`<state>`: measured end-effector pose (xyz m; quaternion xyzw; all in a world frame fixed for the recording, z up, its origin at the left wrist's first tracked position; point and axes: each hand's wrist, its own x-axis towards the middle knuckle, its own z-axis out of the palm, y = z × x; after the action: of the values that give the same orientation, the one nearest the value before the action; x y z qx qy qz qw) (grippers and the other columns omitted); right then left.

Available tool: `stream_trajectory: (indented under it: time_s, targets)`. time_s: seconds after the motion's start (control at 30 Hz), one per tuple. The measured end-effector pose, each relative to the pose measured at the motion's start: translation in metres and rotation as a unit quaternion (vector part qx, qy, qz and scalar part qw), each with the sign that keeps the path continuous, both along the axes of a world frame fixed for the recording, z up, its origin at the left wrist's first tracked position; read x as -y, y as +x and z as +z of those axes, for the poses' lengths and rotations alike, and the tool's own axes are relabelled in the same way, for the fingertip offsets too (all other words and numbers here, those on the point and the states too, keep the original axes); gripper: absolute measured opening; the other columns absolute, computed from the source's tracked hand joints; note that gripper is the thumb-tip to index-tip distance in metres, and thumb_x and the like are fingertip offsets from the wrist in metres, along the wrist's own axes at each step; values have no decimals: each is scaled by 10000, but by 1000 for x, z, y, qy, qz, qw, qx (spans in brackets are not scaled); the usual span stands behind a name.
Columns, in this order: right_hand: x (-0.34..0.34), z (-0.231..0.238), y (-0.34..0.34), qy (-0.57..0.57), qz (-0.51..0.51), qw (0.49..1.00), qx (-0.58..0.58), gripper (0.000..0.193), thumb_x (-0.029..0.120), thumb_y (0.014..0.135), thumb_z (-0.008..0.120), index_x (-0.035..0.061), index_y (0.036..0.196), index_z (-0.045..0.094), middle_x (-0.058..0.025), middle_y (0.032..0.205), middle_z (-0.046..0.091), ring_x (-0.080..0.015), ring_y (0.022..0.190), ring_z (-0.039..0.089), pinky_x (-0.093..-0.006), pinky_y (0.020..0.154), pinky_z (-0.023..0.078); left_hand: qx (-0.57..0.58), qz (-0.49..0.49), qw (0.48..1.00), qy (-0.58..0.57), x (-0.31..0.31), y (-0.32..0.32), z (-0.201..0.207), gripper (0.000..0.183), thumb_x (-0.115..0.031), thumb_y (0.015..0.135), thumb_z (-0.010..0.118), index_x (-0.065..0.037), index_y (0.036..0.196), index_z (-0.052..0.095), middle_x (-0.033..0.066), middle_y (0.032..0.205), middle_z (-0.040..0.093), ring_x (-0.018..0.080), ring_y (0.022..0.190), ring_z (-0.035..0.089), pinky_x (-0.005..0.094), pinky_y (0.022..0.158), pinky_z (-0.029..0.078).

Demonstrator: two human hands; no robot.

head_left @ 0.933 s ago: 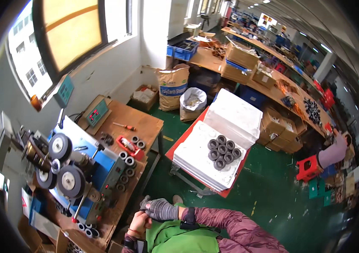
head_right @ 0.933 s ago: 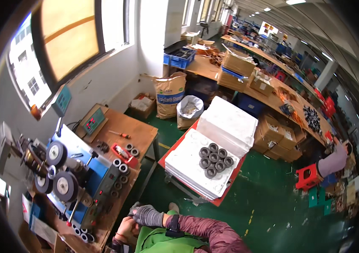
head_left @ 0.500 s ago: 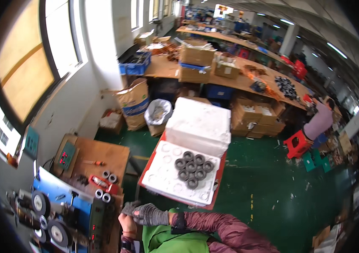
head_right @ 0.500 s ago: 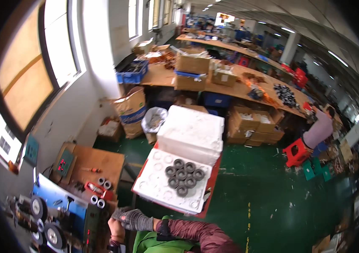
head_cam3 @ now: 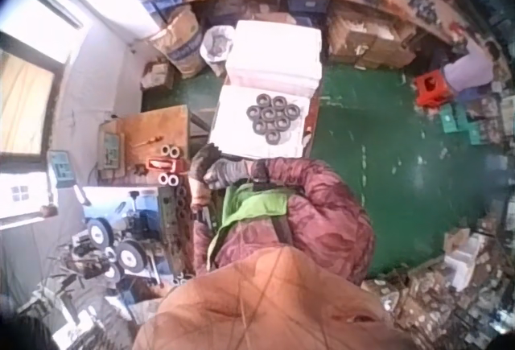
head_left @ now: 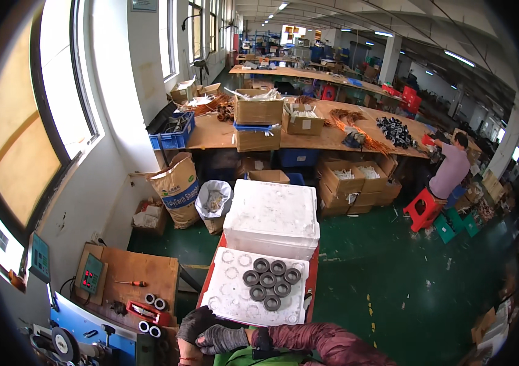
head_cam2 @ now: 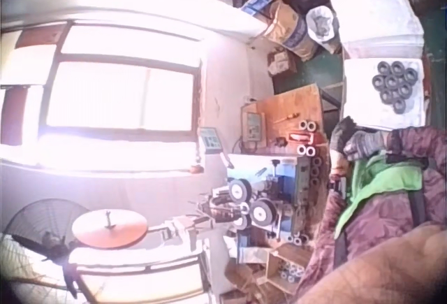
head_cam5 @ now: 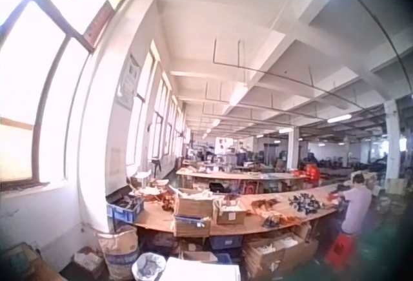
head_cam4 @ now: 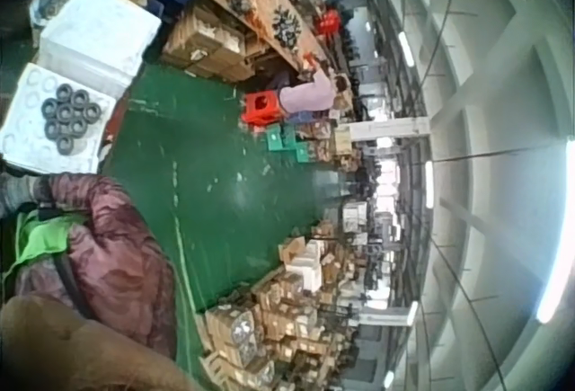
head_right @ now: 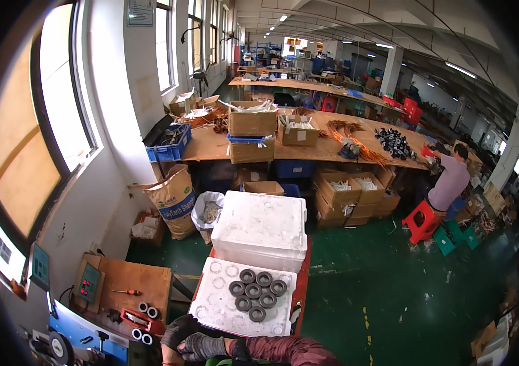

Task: Operating a specialized machine to apply seals or tape to cylindrical metal components and then packing the finished parts into cardboard boxes.

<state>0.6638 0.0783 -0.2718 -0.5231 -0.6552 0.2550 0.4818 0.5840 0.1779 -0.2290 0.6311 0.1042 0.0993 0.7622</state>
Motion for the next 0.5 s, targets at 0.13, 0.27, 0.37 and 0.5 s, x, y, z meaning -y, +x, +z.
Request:
stream_trajectory:
  time_s: [0.13,0.27,0.37,0.5]
  targets:
    - [0,7,5,-48,55,997,-29,185,162,815,623,11,773,525,-140,673,521,-284,620,519,-351,583,409,-101,148,952,-248,-20,2,-63,391,-206,930,430,10,1253,467,148,1136,583,249,1048,562,349,917,445]
    - [3,2,5,-58,75,995,-1,192,175,818,623,11,775,532,-139,677,526,-282,625,522,-352,587,412,-93,114,925,-351,-11,-4,-73,382,-192,917,456,8,1242,479,145,1127,589,241,1030,571,344,892,458]
    - [0,-4,11,-63,87,994,17,217,220,821,601,19,764,543,-141,677,538,-294,632,542,-371,590,423,-76,92,908,-402,-6,-4,-73,376,-181,907,475,6,1233,488,144,1121,593,235,1016,577,340,874,468]
    - [-5,8,27,-93,64,993,-23,243,270,825,580,27,817,568,-146,715,572,-320,666,570,-392,623,444,-158,53,944,286,-19,-22,-91,351,-234,812,577,-92,1133,595,97,1062,646,253,936,621,366,837,472]
